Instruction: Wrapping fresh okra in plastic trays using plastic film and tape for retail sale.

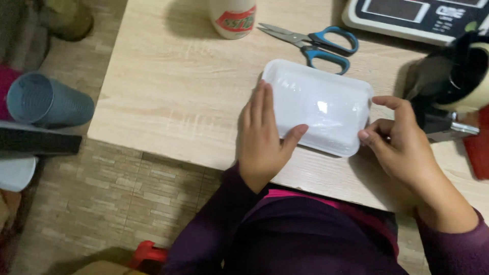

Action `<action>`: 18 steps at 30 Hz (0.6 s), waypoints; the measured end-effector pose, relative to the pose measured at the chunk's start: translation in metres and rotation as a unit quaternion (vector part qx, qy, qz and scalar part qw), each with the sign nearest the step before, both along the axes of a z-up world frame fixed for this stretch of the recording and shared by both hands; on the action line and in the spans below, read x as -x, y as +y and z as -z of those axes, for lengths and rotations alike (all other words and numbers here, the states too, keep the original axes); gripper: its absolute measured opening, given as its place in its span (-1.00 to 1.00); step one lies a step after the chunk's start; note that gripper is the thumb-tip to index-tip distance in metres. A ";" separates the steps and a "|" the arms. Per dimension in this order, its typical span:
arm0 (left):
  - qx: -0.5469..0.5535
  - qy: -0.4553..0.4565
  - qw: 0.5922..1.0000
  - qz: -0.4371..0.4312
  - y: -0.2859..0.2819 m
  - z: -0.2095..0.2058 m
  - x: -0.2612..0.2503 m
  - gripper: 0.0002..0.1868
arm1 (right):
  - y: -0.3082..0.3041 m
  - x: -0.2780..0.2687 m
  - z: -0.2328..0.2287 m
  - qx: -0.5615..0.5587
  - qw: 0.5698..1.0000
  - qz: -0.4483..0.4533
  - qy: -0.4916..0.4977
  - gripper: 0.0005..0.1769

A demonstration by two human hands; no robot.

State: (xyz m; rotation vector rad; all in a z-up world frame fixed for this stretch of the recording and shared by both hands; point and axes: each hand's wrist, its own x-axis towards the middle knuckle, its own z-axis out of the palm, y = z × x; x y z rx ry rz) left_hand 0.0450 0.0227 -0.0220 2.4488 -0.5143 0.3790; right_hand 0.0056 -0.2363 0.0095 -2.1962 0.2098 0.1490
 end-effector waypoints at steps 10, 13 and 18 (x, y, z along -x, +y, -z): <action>0.028 0.020 0.999 -0.014 0.002 0.006 0.001 0.01 | 0.006 0.001 -0.001 0.048 0.998 0.024 0.028 -0.24; 0.017 0.012 0.999 -0.030 0.000 0.002 0.009 0.01 | 0.008 0.033 -0.009 0.104 0.992 0.034 -0.057 -0.32; -0.068 -0.165 0.979 -0.099 -0.034 -0.023 0.023 0.09 | -0.027 0.082 -0.001 0.041 0.942 0.218 -0.252 -0.71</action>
